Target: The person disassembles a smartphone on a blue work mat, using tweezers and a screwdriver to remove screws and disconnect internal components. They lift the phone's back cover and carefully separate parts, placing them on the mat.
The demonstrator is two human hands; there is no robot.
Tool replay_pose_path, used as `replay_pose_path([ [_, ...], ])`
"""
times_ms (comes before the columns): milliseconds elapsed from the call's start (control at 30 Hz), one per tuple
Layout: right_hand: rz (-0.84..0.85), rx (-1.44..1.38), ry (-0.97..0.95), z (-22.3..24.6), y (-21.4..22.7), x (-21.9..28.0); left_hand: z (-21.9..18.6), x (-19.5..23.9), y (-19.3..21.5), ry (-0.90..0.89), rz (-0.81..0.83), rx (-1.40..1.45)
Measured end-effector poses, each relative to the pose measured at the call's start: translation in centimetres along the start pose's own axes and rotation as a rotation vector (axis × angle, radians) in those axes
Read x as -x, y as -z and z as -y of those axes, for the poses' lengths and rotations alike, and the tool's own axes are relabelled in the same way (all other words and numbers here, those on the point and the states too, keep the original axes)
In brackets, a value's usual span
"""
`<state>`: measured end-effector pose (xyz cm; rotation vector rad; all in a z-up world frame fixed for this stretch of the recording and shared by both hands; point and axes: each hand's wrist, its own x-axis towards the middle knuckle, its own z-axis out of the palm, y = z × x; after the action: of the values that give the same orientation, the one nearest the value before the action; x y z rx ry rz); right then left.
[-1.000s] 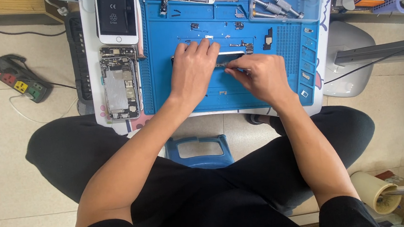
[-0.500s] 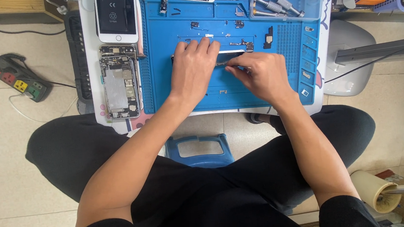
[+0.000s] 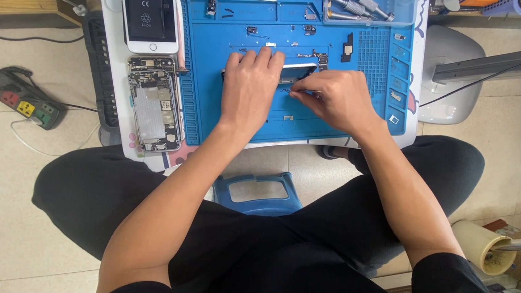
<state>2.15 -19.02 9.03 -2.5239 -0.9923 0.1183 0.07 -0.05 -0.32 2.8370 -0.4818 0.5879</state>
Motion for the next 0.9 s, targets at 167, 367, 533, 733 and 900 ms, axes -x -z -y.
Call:
replay_pose_path([
  [167, 0.010, -0.008, -0.008, -0.1, 0.0, 0.0, 0.2, 0.2, -0.8, -0.003, 0.043, 0.017],
  [367, 0.012, -0.033, -0.023, -0.4, -0.1, 0.0, 0.3, 0.4, -1.5, -0.003, 0.075, 0.031],
  [533, 0.009, -0.033, -0.021, -0.6, -0.3, 0.0, 0.0, 0.2, -0.5, 0.001, 0.027, 0.021],
  [733, 0.026, -0.043, -0.021, -0.5, -0.2, -0.1, 0.0, 0.1, -0.4, 0.001, 0.006, 0.008],
  [900, 0.028, -0.023, -0.012, -0.6, -0.3, 0.0, -0.1, 0.0, 0.2, 0.000, -0.009, 0.011],
])
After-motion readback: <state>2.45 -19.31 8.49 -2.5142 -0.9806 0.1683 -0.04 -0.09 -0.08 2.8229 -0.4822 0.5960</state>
